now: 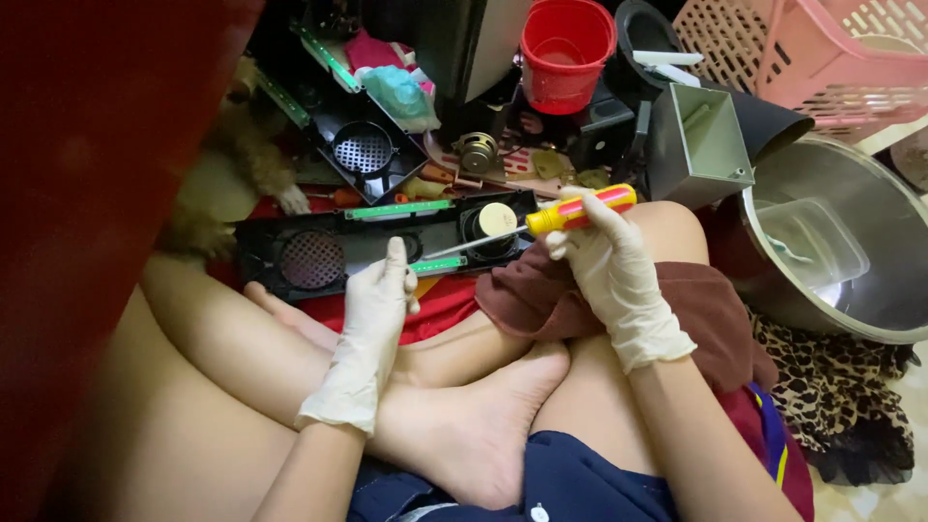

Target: The person sits on the floor wearing gloves and disassembles a black plastic appliance housing. They use a screwdriver to remove screws, lift out an internal fan and lamp assembly, separate the housing halves, and set parts aside among other components on the floor.

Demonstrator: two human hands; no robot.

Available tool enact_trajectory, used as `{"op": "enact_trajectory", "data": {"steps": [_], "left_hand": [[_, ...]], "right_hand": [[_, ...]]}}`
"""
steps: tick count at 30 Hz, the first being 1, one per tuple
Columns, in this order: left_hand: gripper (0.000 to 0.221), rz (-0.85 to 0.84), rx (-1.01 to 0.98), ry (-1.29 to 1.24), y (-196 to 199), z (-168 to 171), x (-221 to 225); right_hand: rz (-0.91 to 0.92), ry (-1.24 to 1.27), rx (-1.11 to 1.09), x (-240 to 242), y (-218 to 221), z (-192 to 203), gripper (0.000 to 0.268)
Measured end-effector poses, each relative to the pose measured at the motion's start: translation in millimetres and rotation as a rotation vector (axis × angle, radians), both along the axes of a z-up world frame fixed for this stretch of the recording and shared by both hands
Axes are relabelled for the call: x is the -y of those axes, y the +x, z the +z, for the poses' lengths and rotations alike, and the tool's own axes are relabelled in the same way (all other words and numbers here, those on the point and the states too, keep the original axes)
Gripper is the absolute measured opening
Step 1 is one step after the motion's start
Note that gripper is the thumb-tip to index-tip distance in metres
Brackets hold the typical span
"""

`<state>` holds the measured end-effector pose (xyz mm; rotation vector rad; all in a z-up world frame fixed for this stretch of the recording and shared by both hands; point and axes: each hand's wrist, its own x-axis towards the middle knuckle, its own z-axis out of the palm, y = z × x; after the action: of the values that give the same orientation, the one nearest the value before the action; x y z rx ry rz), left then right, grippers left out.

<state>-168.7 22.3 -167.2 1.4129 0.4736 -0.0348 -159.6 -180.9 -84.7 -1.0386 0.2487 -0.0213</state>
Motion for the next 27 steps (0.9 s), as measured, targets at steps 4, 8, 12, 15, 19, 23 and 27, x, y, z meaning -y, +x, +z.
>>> {"op": "enact_trajectory", "data": {"steps": [4,8,12,15,19,23,27], "left_hand": [[0.053,-0.027,-0.001,0.050,1.5,-0.8,2.7],[0.052,-0.028,-0.019,0.053,1.2,-2.3,2.2],[0.052,-0.050,-0.034,0.051,1.0,-2.3,3.5],[0.050,-0.060,-0.039,0.043,-1.4,2.4,6.6],[0.053,-0.081,-0.030,0.050,1.5,-1.5,7.0],[0.052,-0.080,-0.041,0.069,1.4,-0.6,6.2],[0.052,-0.080,-0.049,0.107,0.3,0.3,4.8]], "right_hand": [[-0.028,-0.002,0.020,4.1,-3.6,-13.8,0.032],[-0.030,-0.007,0.007,5.1,-5.0,-18.7,0.034],[-0.039,0.015,-0.005,1.6,-3.7,-21.8,0.035],[-0.026,0.011,-0.006,1.1,-4.5,-23.3,0.033],[-0.036,0.044,-0.004,1.4,-3.1,-24.2,0.035],[-0.036,0.042,0.007,3.3,-2.8,-26.4,0.034],[-0.028,0.043,0.014,4.4,-1.0,-31.0,0.035]]}}
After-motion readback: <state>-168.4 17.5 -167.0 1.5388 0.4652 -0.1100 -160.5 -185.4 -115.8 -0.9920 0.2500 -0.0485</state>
